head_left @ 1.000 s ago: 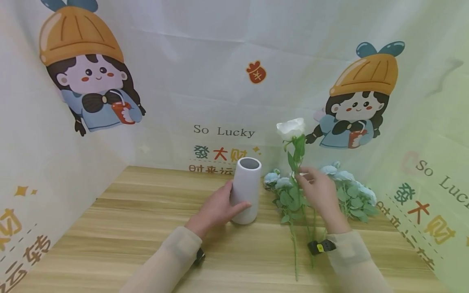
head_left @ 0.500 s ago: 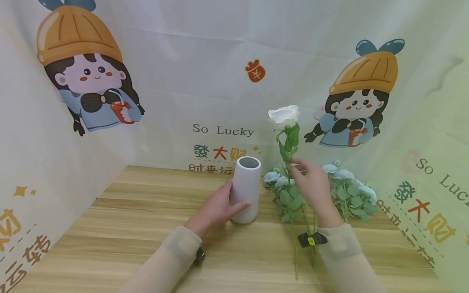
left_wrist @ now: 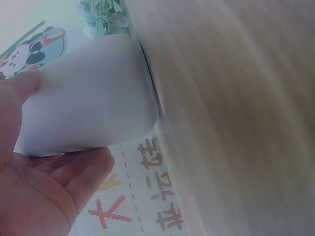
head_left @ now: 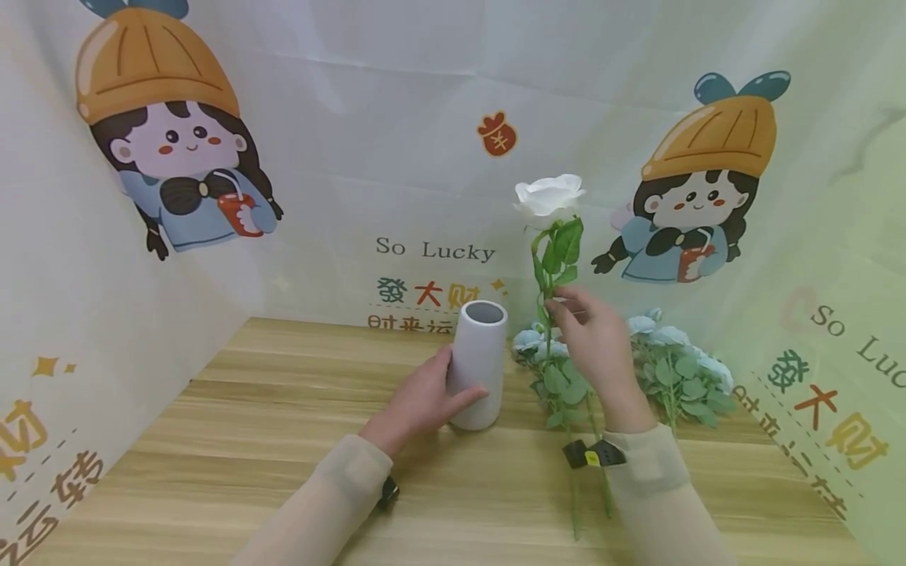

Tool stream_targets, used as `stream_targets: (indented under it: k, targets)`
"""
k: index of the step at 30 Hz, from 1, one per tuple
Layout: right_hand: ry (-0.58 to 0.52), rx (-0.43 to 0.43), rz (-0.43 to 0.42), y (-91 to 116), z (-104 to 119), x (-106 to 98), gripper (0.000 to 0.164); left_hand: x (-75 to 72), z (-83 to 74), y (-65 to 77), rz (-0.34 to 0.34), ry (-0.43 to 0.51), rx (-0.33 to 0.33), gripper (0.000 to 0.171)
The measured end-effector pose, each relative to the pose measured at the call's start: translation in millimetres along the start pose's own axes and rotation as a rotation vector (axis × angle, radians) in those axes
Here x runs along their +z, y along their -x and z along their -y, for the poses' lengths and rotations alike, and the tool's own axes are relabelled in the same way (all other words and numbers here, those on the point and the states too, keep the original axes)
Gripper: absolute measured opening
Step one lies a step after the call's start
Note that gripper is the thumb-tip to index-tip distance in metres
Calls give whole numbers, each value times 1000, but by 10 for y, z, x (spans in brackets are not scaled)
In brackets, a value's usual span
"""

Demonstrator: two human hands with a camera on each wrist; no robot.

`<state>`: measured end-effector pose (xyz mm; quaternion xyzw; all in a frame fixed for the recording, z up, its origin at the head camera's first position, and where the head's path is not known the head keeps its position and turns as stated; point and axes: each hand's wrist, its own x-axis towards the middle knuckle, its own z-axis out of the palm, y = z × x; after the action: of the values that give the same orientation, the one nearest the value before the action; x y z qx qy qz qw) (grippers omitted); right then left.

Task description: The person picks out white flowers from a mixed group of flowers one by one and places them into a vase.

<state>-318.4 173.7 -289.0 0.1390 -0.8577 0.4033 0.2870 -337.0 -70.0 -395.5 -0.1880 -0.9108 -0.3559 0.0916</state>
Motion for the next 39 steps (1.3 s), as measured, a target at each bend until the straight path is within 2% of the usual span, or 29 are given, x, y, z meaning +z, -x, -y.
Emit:
stream_targets:
  k: [8,11,14,16,20,23,25,29,32,35,39]
  targets:
    - [-75,-101,-139,9,159,-41,18,-9,-16,-11,-4,4,6,84]
    - [-119,-162,-196,13,203,-66,15,-10,-19,-15,-3,3,2,83]
    - [-230,-267,-239,7,254,-90,13,-9,-18,-20,-1,1,-5,83]
    - [-346,-350,-252,11,330,-113,12,-9,-17,-23,-3,2,-3,82]
    - [-398,-421,-308,36,471,-142,12,-10,-15,-26,-6,-1,0,82]
    - [-402,-401,-345,26,455,-126,10,-13,-16,-27,-7,-4,-2,83]
    - [-460,-400,-340,31,461,-123,10,-17,-17,-27,-4,-8,-7,84]
    - [-649,-377,-297,93,590,-126,14,-14,-15,-27,1,-9,-15,85]
    - [-744,-353,-257,113,612,-92,17,-9,-12,-24,3,-7,-22,86]
    - [-742,-323,-229,120,588,-35,20,-3,-6,-20,7,-3,-23,86]
    - [-626,-341,-216,96,495,73,11,5,0,-13,5,-1,-16,85]
